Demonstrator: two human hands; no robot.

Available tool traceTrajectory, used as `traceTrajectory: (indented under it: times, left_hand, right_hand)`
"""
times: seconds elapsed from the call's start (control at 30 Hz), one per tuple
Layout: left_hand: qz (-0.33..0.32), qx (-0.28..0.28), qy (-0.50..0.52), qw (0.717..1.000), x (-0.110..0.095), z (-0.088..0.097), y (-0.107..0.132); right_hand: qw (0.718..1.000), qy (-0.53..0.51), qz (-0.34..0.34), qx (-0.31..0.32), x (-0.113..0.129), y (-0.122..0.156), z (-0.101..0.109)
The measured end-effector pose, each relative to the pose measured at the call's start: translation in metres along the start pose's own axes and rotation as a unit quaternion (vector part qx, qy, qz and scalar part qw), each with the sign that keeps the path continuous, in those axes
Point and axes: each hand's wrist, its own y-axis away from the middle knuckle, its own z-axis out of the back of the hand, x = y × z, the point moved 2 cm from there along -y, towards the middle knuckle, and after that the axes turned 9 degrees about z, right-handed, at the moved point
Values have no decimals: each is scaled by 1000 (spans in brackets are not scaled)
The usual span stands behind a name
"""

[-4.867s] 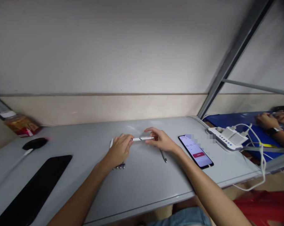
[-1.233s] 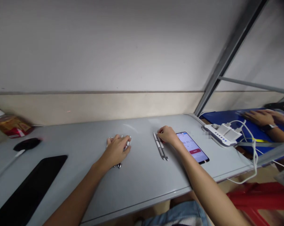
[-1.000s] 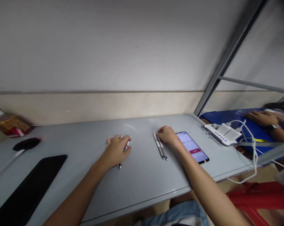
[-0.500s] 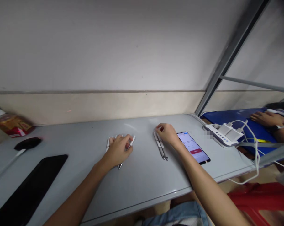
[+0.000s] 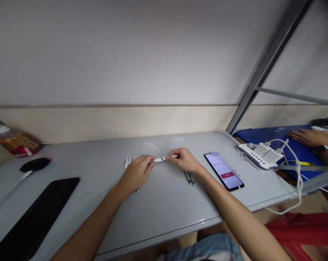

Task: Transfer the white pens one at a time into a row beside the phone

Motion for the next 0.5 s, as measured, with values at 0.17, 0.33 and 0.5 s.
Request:
traceTrajectory:
  times: [0.17, 0.33, 0.5]
  left_hand:
    - [-31, -22, -85, 996, 2, -1, -2]
    - [-27, -41, -160, 986, 2, 3, -1]
    - [-23, -38, -159, 986, 0, 7, -1]
  right_hand:
    - [980, -161, -102, 62, -3, 1, 0]
    - [956, -250, -136, 73, -3, 2, -5]
    - [964, -241, -93, 66, 0, 1, -6]
